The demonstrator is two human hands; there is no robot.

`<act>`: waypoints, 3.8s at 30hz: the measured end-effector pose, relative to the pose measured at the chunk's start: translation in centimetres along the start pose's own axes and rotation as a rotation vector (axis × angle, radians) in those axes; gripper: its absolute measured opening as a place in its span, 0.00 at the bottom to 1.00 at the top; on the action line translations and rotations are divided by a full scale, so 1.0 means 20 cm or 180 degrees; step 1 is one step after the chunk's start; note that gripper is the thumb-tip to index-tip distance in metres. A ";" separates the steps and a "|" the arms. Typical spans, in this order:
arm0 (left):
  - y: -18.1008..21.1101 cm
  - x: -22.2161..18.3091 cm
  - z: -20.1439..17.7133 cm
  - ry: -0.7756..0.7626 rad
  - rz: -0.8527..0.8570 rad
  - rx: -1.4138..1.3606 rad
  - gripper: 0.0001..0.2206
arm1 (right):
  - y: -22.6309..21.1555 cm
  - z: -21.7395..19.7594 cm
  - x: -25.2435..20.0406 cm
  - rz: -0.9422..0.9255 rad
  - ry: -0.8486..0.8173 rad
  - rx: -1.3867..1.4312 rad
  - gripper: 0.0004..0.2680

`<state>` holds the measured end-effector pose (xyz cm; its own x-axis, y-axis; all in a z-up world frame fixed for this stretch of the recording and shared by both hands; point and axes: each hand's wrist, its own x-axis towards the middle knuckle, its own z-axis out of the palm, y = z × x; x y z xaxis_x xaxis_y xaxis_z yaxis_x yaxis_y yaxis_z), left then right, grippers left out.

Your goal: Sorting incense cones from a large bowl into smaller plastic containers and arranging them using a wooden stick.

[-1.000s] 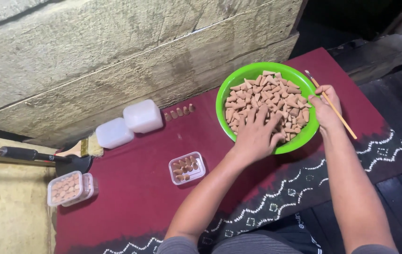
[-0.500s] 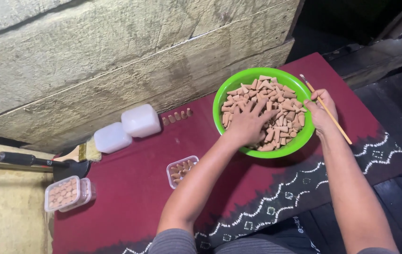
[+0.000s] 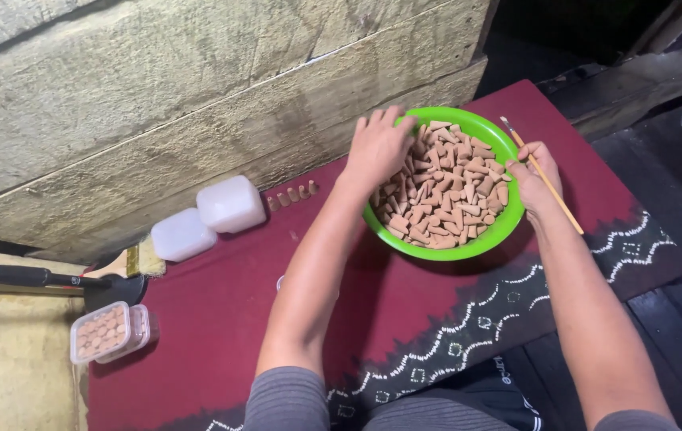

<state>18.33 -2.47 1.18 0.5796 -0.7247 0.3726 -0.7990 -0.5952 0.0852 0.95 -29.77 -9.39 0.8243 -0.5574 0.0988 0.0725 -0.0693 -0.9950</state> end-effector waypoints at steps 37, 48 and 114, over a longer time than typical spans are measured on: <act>0.57 -0.26 -0.07 -0.1126 -0.1255 -0.1018 0.31 | 0.02 -0.01 0.00 -0.0027 0.0090 -0.0179 0.08; 0.82 -0.32 -0.13 -0.1391 -0.0900 -0.0676 0.33 | 0.04 0.01 0.01 -0.0059 0.0027 -0.0058 0.07; -0.66 -1.56 0.12 0.1476 -0.2522 -0.4903 0.17 | -0.30 1.40 -0.82 -0.2191 -0.1590 -0.0224 0.05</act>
<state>11.20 27.23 -13.76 0.9889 -0.1483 -0.0013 0.0471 0.3060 0.9508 2.65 3.01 -5.55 0.7614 0.0569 0.6458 0.6267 -0.3193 -0.7108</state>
